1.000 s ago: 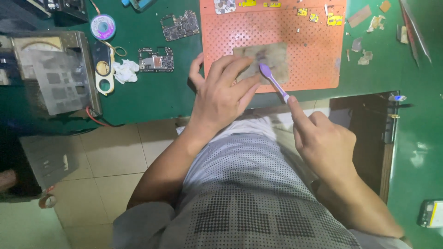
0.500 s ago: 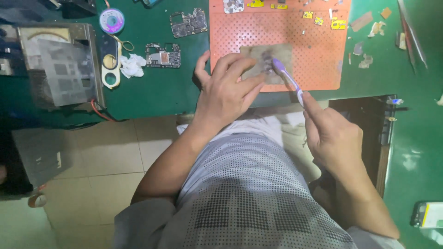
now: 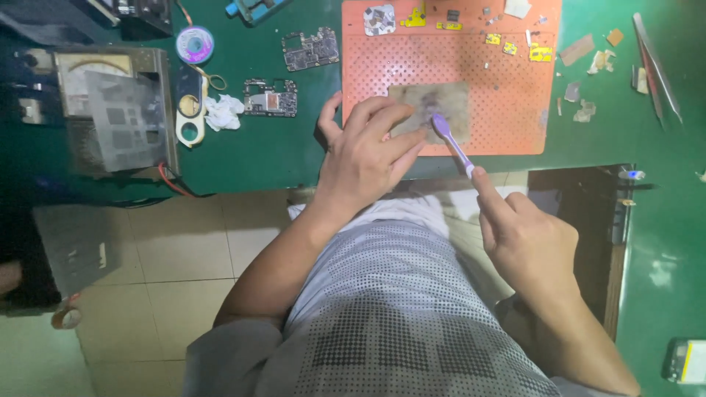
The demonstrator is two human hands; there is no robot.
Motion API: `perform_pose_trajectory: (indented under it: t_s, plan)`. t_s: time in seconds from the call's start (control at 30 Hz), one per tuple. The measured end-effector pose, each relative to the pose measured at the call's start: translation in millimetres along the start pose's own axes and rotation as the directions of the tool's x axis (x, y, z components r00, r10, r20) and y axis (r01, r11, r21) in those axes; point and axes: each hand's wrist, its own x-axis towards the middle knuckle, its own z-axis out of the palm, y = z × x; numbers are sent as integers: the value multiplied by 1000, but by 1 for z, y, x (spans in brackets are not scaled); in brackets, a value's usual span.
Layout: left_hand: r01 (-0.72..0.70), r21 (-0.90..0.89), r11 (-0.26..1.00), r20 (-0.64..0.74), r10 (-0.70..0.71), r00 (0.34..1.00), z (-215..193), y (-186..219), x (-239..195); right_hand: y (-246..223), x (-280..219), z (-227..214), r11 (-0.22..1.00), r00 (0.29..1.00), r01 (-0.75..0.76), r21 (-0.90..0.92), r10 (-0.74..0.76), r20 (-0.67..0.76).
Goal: The person uses a soldering iron and solder to work on a small component on a mat. They then use a toothbrush to scrub the mat and wipe it with a tissue. Finally, they apply a substance from a small container onto a transparent sheet using a tool.
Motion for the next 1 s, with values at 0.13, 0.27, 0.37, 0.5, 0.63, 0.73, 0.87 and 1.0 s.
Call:
perform_pose_trajectory:
  t_s: [0.13, 0.27, 0.37, 0.5, 0.63, 0.73, 0.87, 1.0]
  plan:
    - [2, 14, 1000, -11, -2, 1000, 3, 1, -5, -2, 4, 9, 1000, 999, 13, 27, -12, -52]
    - [-6, 24, 1000, -26, 6, 1000, 2, 0, -5, 6, -1, 8, 952, 992, -120, 282, 128, -12]
    - [-35, 24, 999, -58, 36, 998, -4, 0, -3, 25, -5, 9, 871, 967, -173, 459, 238, -89]
    - [50, 192, 980, -179, -16, 984, -33, -6, -1, 70, -20, 26, 889, 867, -316, 331, 412, -279]
    - [325, 484, 812, -130, -301, 945, -80, -35, -23, 107, -22, 32, 907, 839, -335, 256, 411, -356]
    - [341, 627, 700, -100, -362, 927, -93, -58, -47, 121, -17, 33, 886, 819, -357, 296, 449, -358]
    - [314, 649, 693, -76, -351, 933, -96, -63, -58, 127, -4, 39, 904, 854, -340, 260, 412, -318]
    - [277, 647, 711, -64, -312, 948, -92, -66, -58, 129, 17, 51, 925, 871, -349, 152, 380, -311]
